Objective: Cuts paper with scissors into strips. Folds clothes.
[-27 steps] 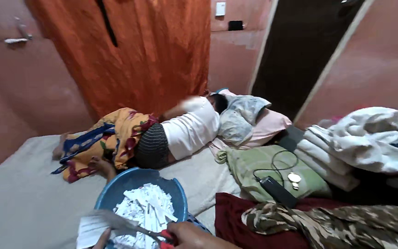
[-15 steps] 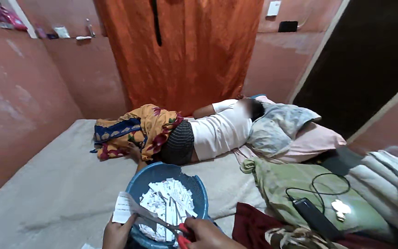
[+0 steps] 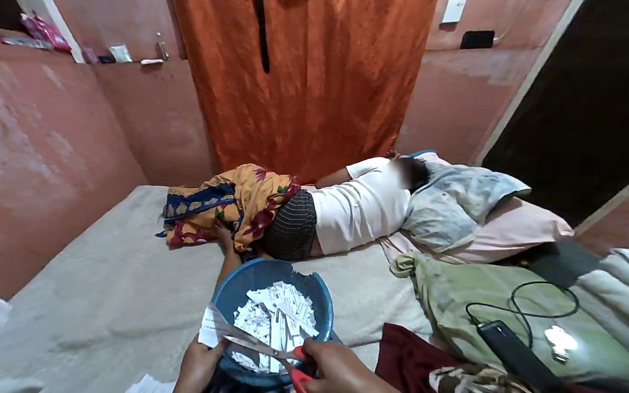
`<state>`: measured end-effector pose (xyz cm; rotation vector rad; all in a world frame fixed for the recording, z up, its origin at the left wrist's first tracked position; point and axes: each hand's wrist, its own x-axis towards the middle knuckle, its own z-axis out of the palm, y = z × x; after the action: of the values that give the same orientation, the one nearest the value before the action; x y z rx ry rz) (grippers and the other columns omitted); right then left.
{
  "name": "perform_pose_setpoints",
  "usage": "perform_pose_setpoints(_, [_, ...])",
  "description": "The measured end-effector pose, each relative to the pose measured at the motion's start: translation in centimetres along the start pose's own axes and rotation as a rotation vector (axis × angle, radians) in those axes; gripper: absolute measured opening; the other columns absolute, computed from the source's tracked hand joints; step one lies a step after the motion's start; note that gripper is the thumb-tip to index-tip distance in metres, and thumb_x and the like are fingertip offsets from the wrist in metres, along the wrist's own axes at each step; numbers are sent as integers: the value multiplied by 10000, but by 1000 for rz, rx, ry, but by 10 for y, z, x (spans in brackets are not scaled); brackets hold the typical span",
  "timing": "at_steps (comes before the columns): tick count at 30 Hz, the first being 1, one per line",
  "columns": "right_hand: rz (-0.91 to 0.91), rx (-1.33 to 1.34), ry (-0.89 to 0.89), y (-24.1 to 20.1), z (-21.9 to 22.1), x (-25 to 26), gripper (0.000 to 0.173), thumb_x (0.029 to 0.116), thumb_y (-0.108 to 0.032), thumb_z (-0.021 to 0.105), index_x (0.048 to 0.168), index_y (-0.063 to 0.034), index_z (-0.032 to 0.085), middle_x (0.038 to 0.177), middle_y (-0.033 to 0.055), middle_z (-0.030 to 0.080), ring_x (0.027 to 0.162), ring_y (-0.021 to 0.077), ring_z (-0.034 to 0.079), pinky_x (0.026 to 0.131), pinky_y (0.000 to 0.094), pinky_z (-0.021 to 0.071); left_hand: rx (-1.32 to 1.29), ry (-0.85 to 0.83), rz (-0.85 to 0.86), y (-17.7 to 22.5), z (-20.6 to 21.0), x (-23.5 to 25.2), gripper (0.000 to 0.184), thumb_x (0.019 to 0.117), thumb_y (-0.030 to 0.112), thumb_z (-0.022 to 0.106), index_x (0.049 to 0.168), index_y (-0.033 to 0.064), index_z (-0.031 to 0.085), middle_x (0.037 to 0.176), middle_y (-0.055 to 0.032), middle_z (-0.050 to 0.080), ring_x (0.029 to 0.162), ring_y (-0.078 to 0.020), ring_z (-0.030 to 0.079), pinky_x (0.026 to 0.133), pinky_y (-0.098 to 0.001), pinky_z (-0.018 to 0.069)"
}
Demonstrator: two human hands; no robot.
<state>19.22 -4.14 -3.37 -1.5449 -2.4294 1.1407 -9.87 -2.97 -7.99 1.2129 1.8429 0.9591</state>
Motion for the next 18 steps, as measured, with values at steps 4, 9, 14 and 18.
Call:
perform_pose_setpoints(4, [29, -40, 28, -4, -5, -3, 547, 889, -461, 728, 1218, -35, 631, 1064, 195, 698, 1021, 384, 674, 880, 619, 509, -47, 22, 16, -2, 2, 0, 480, 877, 128, 795, 1280, -59, 614, 1117, -194, 715, 1044, -272, 692, 974, -503, 532])
perform_pose_setpoints(9, [62, -54, 30, -5, -10, -4, 553, 889, -467, 729, 1226, -40, 631, 1080, 188, 696, 1035, 370, 671, 899, 605, 507, -135, 87, 88, 2, 3, 0, 655, 848, 102, 815, 1409, -51, 514, 1218, -182, 695, 1120, -216, 682, 1023, -427, 531])
perform_pose_setpoints(14, [66, -50, 54, 1, -8, -5, 548, 874, -468, 733, 1203, -40, 642, 1046, 178, 707, 1010, 362, 683, 881, 604, 514, -168, 82, 38, 4, 3, 1, 742, 878, 102, 794, 1498, -42, 413, 1270, -211, 667, 1165, -253, 663, 1044, -447, 512])
perform_pose_setpoints(18, [66, -36, 65, 3, -9, -7, 542, 871, -454, 741, 1192, -29, 643, 1027, 178, 706, 997, 361, 682, 888, 595, 512, -190, 66, 45, 0, 9, 1, 775, 862, 93, 810, 1505, -47, 400, 1283, -212, 659, 1160, -245, 667, 1032, -431, 526])
